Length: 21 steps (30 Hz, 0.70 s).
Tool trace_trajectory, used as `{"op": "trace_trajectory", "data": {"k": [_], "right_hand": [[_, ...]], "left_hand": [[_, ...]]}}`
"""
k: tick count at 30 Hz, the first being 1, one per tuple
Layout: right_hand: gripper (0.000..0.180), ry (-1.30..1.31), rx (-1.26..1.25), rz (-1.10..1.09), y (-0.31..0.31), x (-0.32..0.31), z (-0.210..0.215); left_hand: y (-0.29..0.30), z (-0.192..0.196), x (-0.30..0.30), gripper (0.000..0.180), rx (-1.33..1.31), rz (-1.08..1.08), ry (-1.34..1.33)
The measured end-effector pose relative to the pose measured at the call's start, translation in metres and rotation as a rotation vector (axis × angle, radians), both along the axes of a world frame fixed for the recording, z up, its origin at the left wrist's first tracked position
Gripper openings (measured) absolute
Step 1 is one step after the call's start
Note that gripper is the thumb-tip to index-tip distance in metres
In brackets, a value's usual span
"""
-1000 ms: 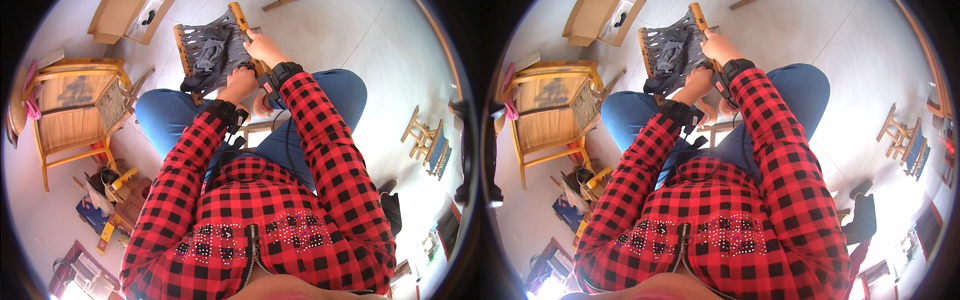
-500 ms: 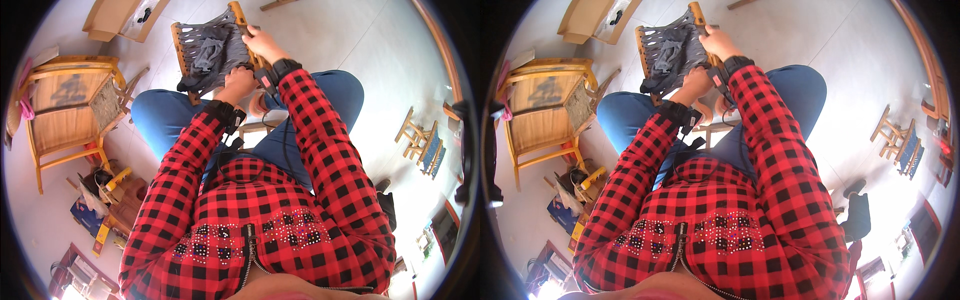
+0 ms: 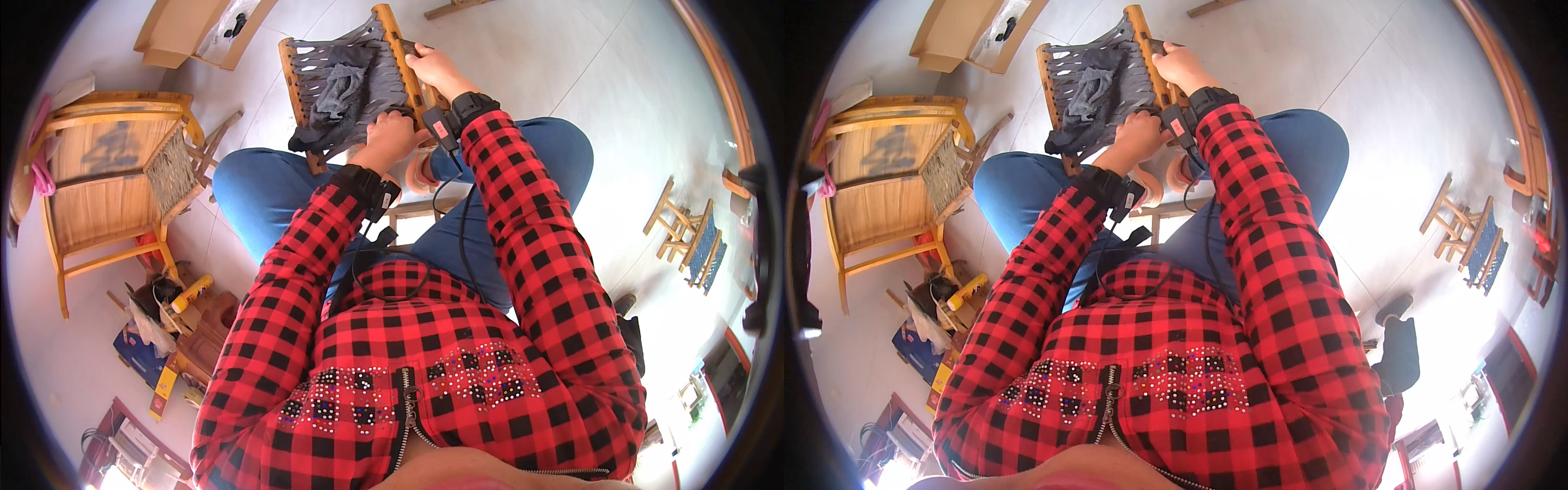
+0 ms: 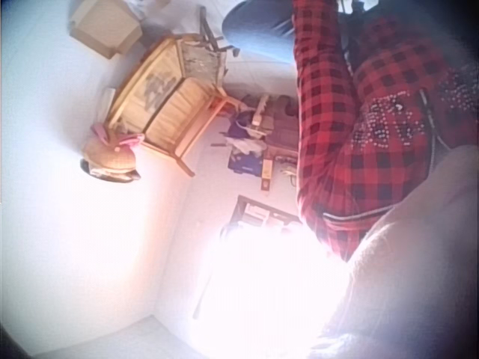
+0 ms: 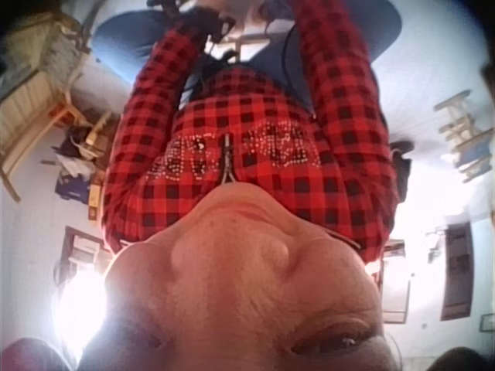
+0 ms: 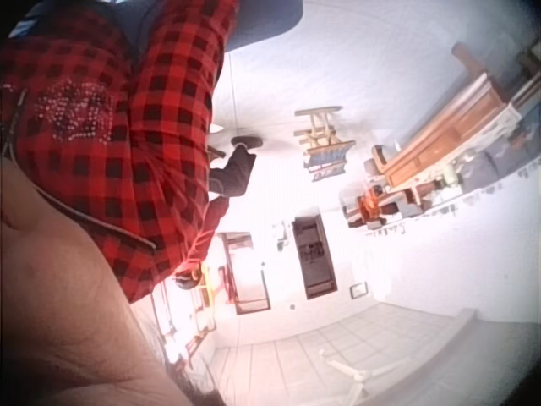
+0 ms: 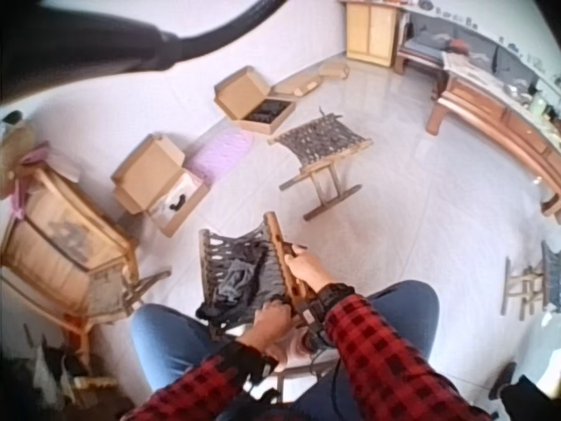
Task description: The person sits on the floor and uses a flat metal tool to press and adjust the woven seat of a wooden chair. They repeatedly smooth the fabric and tuck edges into the frame, working across different sections of the seat.
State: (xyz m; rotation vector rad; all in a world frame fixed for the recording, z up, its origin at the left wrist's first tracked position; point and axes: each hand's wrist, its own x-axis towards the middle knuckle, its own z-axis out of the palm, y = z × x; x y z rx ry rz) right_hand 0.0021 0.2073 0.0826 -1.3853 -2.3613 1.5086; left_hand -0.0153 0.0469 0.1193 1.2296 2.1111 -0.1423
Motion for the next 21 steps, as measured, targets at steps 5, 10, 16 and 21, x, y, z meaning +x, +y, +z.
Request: {"op": "trace_trajectory", "data": {"k": [5,10,16,21], "right_hand": [[0.060,-0.084,-0.069,0.071,-0.015,0.031,0.015],[0.059,-0.102,-0.053,0.064,-0.011,0.017,0.015],[0.059,-0.072,-0.068,0.051,0.004,0.002,0.008],[0.059,-0.095,-0.186,0.069,-0.018,0.031,0.017]], "left_hand": [[-0.001,-0.001,0.002,0.043,0.064,0.020,0.029],[-0.002,0.001,0.003,0.045,0.064,0.010,0.024],[0.002,0.000,0.000,0.055,-0.003,0.021,-0.016],[-0.001,-0.005,-0.002,0.057,0.040,0.011,0.019]]}}
